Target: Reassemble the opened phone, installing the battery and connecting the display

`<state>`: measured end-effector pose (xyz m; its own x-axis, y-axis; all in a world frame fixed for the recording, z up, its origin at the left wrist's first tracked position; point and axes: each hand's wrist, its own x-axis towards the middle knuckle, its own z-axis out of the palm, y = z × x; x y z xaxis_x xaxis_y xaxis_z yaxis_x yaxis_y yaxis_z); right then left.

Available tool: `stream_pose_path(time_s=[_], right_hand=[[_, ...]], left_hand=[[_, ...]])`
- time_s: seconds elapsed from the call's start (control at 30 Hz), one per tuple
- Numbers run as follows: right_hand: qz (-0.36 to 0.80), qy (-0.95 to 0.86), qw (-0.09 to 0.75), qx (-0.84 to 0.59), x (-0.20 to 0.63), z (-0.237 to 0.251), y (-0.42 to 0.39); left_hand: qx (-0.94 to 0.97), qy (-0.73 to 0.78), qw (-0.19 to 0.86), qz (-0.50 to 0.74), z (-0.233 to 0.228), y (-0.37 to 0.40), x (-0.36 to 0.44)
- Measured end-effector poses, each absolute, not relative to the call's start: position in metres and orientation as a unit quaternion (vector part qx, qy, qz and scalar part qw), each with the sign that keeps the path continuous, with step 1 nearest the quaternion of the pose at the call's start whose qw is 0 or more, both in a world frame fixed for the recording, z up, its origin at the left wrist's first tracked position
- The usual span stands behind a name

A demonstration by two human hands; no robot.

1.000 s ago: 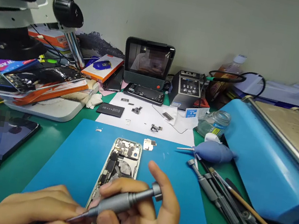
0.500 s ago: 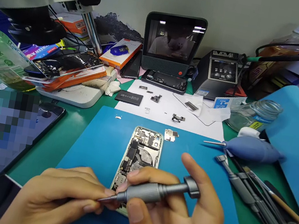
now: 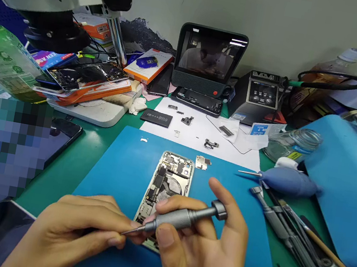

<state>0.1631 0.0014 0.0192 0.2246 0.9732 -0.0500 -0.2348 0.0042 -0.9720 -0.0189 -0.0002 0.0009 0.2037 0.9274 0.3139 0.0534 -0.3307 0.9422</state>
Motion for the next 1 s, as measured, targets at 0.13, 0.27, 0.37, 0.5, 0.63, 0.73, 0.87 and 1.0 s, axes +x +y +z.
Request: stream_pose_path(time_s=[0.13, 0.27, 0.37, 0.5, 0.63, 0.73, 0.87, 1.0], right_hand=[[0.506, -0.417, 0.591, -0.469, 0.17, 0.015, 0.005], [0.514, -0.427, 0.577, -0.469, 0.173, 0.015, 0.005], [0.512, -0.426, 0.573, -0.477, 0.172, 0.015, 0.004], [0.54, -0.419, 0.565, -0.462, 0.176, 0.013, 0.006], [0.532, -0.386, 0.588, -0.472, 0.18, 0.015, 0.012], [0.406, -0.411, 0.635, -0.512, 0.172, 0.021, 0.014], [0.175, -0.558, 0.617, -0.527, 0.151, 0.021, 0.011], [0.0, -0.672, 0.544, -0.502, 0.143, 0.01, 0.006]], left_hand=[[0.634, 0.378, 0.448, 0.505, 0.0, -0.001, -0.02], [0.63, 0.384, 0.455, 0.498, -0.001, -0.004, -0.021], [0.631, 0.382, 0.456, 0.498, -0.002, -0.004, -0.021], [0.64, 0.365, 0.465, 0.491, -0.004, -0.001, -0.021], [0.623, 0.391, 0.439, 0.517, 0.002, -0.005, -0.018], [0.579, 0.467, 0.37, 0.556, 0.014, -0.017, -0.02], [0.547, 0.585, 0.217, 0.558, 0.019, -0.032, -0.038], [0.623, 0.616, 0.142, 0.46, 0.0, -0.031, -0.063]])
